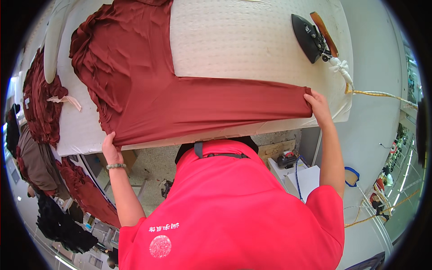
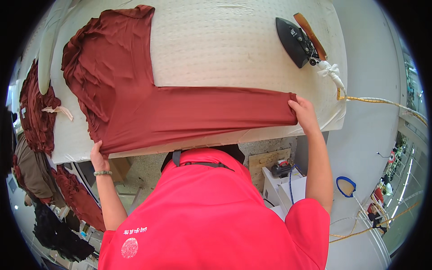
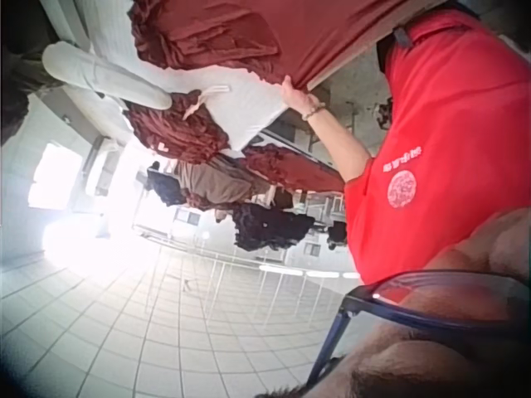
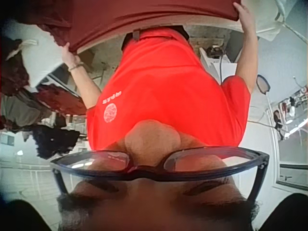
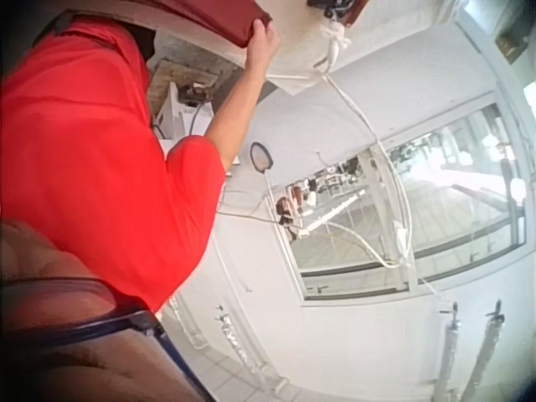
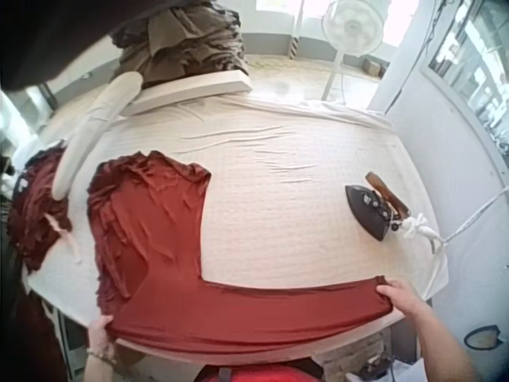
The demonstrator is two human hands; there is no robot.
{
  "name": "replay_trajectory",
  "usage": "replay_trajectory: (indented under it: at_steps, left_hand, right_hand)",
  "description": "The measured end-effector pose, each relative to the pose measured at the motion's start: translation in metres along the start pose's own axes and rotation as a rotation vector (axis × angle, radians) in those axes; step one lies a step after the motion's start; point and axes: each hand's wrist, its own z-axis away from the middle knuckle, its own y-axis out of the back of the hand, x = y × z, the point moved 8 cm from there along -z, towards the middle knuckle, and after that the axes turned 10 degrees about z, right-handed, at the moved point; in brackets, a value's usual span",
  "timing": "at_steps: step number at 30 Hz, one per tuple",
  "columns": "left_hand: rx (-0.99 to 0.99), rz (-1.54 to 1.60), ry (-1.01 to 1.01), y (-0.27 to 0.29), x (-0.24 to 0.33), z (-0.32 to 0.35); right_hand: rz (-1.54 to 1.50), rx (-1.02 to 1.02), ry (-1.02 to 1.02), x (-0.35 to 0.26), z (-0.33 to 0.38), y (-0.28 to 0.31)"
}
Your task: Ironing a red polo shirt on a workbench using an iron.
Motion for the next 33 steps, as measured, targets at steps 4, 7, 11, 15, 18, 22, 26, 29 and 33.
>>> replay_trajectory:
  at_steps: [4, 7, 11, 15, 18, 22, 26, 29, 33]
  left_hand:
    - [-0.03, -0.003, 0.015, 0.001, -0.013, 0.004]
    - [-0.071, -0.004, 0.015, -0.022, -0.011, 0.013]
    - [-0.093, -0.175, -0.06, -0.032, -0.005, 0.019]
    - [-0.138, -0.384, -0.151, -0.001, -0.01, 0.009]
    - [-0.077, -0.765, -0.377, -0.016, 0.003, 0.023]
    - [0.19, -1.257, -0.835, -0.064, 0.055, 0.058]
    - [-0.327, -1.162, -1.179, -0.224, 0.076, 0.104]
    - [-0.847, -1.199, -1.299, -0.323, 0.038, 0.122]
    - [-1.152, -1.345, -1.266, -0.375, 0.011, 0.11]
  right_hand:
    - [-0.227, -0.024, -0.179, 0.026, 0.013, -0.001]
    - [-0.368, -0.013, -0.299, 0.024, 0.019, -0.029]
    - [-0.246, 0.027, -0.173, 0.026, 0.009, -0.002]
    - [0.011, 0.032, 0.016, 0.039, 0.006, 0.0]
    - [0.049, 0.062, 0.013, 0.042, 0.015, -0.006]
    - [0.224, 0.3, 0.02, 0.024, 0.028, 0.009]
    - [0.865, 0.567, 0.36, -0.035, 0.036, 0.008]
    - [1.03, 0.474, 0.663, -0.06, 0.026, -0.017]
    - [1.109, 0.343, 0.592, -0.041, 0.015, -0.02]
